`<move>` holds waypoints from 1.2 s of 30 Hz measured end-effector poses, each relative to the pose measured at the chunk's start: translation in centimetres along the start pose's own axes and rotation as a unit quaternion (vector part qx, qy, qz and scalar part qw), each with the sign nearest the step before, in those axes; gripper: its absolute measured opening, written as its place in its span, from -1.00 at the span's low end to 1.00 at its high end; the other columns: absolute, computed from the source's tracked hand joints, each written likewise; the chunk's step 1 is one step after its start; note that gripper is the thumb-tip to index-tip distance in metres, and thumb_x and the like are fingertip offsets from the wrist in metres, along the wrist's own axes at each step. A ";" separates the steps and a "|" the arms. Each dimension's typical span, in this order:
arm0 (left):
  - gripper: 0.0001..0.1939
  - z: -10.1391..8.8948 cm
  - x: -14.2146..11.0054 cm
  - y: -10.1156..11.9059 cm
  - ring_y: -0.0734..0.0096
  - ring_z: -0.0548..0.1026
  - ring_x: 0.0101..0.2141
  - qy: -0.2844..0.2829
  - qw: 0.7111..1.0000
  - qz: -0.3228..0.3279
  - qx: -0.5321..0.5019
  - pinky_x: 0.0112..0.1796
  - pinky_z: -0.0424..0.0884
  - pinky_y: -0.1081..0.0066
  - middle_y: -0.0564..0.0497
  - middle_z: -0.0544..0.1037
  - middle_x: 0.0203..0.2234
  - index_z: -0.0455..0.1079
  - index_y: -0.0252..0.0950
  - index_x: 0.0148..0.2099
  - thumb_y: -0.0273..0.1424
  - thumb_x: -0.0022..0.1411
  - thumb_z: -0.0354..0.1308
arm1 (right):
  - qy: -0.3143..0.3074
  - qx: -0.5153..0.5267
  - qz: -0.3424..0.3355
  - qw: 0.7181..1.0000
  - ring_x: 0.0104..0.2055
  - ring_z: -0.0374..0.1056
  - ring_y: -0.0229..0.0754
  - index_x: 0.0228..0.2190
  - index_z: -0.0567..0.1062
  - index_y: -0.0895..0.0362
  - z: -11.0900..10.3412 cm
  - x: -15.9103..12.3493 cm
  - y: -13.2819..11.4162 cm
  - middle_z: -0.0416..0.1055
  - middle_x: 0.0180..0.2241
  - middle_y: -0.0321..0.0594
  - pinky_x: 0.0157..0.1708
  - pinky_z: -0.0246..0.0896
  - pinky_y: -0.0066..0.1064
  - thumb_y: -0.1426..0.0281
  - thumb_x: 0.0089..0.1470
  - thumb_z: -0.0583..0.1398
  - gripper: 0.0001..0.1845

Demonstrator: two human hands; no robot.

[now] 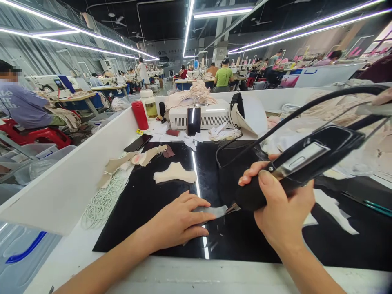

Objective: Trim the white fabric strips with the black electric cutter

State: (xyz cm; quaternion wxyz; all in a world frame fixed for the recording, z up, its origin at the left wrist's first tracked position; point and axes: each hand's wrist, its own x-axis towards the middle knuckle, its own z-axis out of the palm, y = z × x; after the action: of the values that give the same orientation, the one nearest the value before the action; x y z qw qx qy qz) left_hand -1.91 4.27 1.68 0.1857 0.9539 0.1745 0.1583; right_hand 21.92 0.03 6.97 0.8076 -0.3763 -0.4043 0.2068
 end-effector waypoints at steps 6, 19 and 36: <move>-0.58 0.0 -0.1 0.0 0.02 0.55 0.27 0.011 1.000 0.004 0.006 0.37 0.47 -0.02 -0.20 0.59 0.32 0.59 -0.12 0.41 -0.14 0.67 0.22 | -0.002 -0.007 0.001 1.000 -0.43 0.50 -0.19 -0.07 0.52 -0.05 0.0 -0.2 0.0 0.58 -0.36 -0.47 -0.32 0.52 -0.23 0.22 0.16 0.55 -0.58; -0.61 -0.2 -0.1 0.3 0.01 0.55 0.28 0.001 1.000 0.003 0.008 0.43 0.40 -0.14 -0.21 0.60 0.32 0.60 -0.13 0.38 -0.15 0.69 0.19 | -0.007 0.001 -0.010 1.000 -0.44 0.51 -0.22 -0.06 0.52 -0.04 0.5 -0.2 -0.2 0.59 -0.36 -0.48 -0.33 0.51 -0.27 0.22 0.19 0.55 -0.58; -0.74 0.3 3.0 1.9 0.16 0.64 0.02 0.020 0.998 -0.058 0.007 0.12 0.64 0.24 -0.13 0.66 0.04 0.66 -0.28 0.21 -0.37 0.67 0.19 | -0.011 -0.003 0.004 1.000 -0.45 0.50 -0.23 -0.02 0.52 -0.04 0.4 -0.6 0.1 0.62 -0.34 -0.46 -0.40 0.48 -0.30 0.11 0.16 0.59 -0.49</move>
State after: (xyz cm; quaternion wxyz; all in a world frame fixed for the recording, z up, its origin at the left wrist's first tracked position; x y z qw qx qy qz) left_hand 1.42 3.70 2.93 0.1841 0.9403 0.2341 0.1649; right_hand 21.28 -0.16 6.76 0.8009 -0.3781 -0.4127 0.2129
